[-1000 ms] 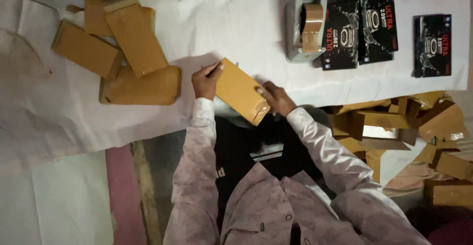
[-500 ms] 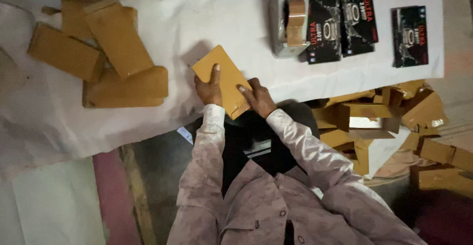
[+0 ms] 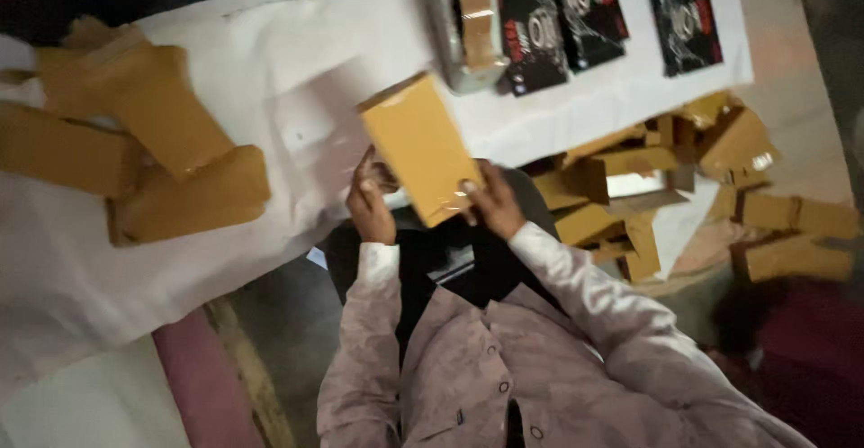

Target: The person places small black product boxes into brown cardboard shipping boxes, folds the flaps, and seals each with packing tape using a handheld dispenser. The sealed boxes are set aside on the table.

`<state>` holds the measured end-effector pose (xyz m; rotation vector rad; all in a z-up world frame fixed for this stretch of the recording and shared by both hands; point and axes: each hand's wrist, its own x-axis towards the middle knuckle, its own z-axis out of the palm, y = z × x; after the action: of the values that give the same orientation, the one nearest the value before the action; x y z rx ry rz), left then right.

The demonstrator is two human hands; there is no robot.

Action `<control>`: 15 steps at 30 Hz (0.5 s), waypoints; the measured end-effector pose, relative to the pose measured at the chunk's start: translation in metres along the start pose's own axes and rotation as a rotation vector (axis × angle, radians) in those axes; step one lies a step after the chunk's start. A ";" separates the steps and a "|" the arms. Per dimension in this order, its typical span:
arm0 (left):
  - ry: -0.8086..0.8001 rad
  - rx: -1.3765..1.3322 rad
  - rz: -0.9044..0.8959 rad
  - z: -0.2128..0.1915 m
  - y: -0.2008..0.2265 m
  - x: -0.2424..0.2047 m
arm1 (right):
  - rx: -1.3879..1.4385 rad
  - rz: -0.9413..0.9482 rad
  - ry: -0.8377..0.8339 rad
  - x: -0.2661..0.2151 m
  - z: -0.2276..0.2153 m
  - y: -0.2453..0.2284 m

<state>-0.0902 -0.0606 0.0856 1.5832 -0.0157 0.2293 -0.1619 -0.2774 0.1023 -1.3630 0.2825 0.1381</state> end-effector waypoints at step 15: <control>0.023 0.533 0.132 -0.058 -0.048 -0.036 | 0.850 -0.468 0.974 -0.077 -0.415 0.048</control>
<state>-0.1262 -0.0062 0.0327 2.1124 -0.0438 0.3770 -0.2977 -0.6678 0.0036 -0.5195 0.7178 -0.9658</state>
